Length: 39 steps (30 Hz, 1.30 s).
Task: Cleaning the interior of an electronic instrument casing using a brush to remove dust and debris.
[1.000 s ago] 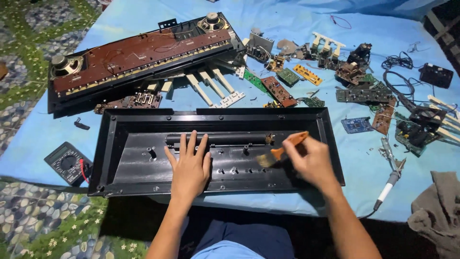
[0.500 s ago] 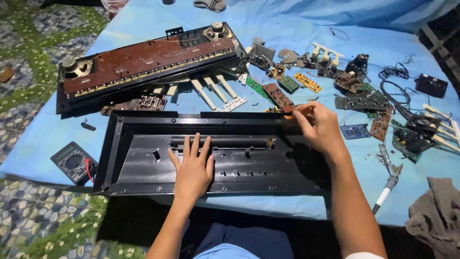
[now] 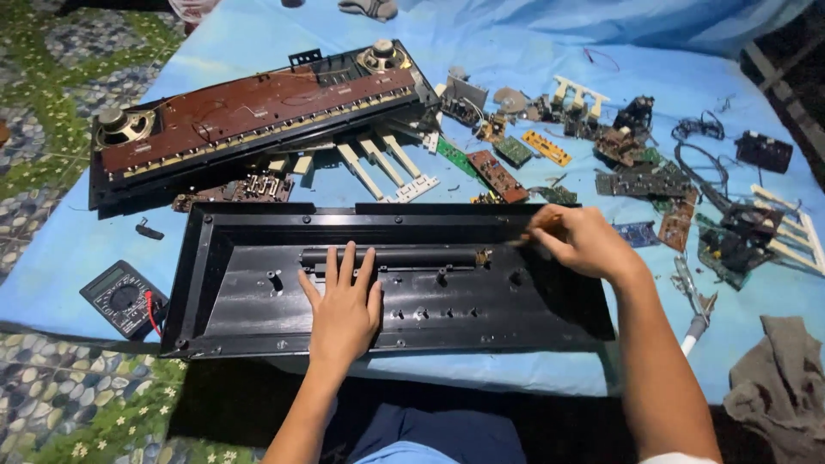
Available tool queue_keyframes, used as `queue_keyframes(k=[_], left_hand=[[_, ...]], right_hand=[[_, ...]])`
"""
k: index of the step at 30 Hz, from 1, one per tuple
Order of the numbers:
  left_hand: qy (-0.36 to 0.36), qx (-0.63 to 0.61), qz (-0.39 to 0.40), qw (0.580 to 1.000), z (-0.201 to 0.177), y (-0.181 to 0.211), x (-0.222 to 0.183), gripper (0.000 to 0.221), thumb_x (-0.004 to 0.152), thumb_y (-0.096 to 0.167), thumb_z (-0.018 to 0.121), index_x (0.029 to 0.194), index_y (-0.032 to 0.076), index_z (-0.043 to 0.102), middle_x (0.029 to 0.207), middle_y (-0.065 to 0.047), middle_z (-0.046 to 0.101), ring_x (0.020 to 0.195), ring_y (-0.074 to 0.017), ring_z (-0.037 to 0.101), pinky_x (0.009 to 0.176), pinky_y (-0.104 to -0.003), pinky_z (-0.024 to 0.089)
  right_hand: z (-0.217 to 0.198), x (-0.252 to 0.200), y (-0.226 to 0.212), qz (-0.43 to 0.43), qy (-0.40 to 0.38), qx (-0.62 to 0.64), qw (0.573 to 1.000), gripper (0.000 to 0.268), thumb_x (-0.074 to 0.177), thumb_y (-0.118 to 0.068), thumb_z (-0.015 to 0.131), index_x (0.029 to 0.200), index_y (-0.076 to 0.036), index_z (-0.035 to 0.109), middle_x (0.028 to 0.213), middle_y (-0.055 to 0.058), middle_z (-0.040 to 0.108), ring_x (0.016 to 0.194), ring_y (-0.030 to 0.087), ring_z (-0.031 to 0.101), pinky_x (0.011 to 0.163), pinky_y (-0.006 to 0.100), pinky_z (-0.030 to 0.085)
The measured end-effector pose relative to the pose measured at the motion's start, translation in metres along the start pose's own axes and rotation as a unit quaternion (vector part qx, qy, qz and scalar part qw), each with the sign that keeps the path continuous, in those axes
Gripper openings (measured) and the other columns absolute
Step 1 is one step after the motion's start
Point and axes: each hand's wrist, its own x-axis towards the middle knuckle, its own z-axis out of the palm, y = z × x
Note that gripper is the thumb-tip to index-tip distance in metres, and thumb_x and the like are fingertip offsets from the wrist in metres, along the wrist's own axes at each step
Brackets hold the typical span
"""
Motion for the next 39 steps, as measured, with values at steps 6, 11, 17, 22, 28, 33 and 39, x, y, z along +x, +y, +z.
queue_keyframes(k=[6,11,17,22,28,33,39], left_hand=[[0.017,0.007,0.003,1.0,0.005,-0.001,0.0,0.051,0.107,0.037,0.04,0.156,0.025,0.044,0.165,-0.011,0.036,0.155,-0.037,0.024,0.114,-0.078,0.008],[0.02,0.008,0.001,1.0,0.006,-0.002,0.0,0.051,0.106,0.037,0.041,0.156,0.025,0.045,0.165,-0.011,0.036,0.154,-0.037,0.024,0.114,-0.078,0.008],[0.02,0.014,-0.002,1.0,0.009,-0.003,0.001,0.052,0.106,0.037,0.041,0.156,0.026,0.044,0.165,-0.01,0.036,0.155,-0.0359,0.023,0.114,-0.077,0.007],[0.013,0.015,0.001,1.0,0.005,-0.001,-0.001,0.052,0.106,0.037,0.041,0.156,0.025,0.044,0.165,-0.011,0.036,0.155,-0.0365,0.024,0.115,-0.077,0.007],[0.017,0.002,0.007,1.0,0.003,0.0,0.001,0.052,0.105,0.036,0.042,0.156,0.025,0.044,0.165,-0.012,0.036,0.154,-0.0378,0.025,0.114,-0.077,0.007],[0.016,0.003,0.006,1.0,0.001,0.0,0.0,0.052,0.106,0.036,0.042,0.156,0.024,0.044,0.165,-0.012,0.036,0.154,-0.038,0.025,0.114,-0.077,0.007],[0.01,-0.002,0.005,1.0,0.0,0.0,0.0,0.051,0.107,0.035,0.04,0.156,0.023,0.045,0.166,-0.013,0.034,0.155,-0.0383,0.023,0.115,-0.076,0.006]], right_hand=[[0.032,0.001,0.03,0.043,0.027,0.029,0.998,0.015,0.088,-0.021,0.071,0.099,-0.012,0.077,0.089,0.012,0.081,0.086,0.033,0.076,0.08,0.044,0.057],[0.019,0.0,0.03,0.073,0.059,-0.016,0.995,0.011,0.089,-0.026,0.072,0.093,-0.018,0.078,0.082,0.01,0.079,0.083,0.031,0.075,0.079,0.042,0.057],[0.004,-0.017,-0.002,0.121,0.003,-0.029,0.992,0.021,0.089,-0.027,0.066,0.092,-0.011,0.078,0.086,0.017,0.08,0.09,0.04,0.075,0.083,0.051,0.055],[0.012,-0.017,0.028,0.125,0.08,-0.038,0.988,0.02,0.096,-0.034,0.067,0.103,-0.018,0.076,0.092,0.009,0.08,0.092,0.032,0.076,0.085,0.044,0.057],[0.004,-0.024,0.006,0.122,0.059,-0.004,0.991,0.032,0.098,-0.03,0.063,0.091,-0.003,0.077,0.087,0.023,0.077,0.096,0.045,0.071,0.086,0.054,0.053],[0.003,-0.023,0.013,0.144,0.014,-0.045,0.989,0.038,0.095,-0.037,0.06,0.085,-0.004,0.076,0.084,0.022,0.077,0.094,0.047,0.071,0.084,0.057,0.05],[0.013,-0.023,0.032,0.127,0.033,-0.026,0.991,0.032,0.098,-0.03,0.06,0.09,-0.004,0.077,0.078,0.025,0.074,0.087,0.046,0.071,0.082,0.056,0.051]])
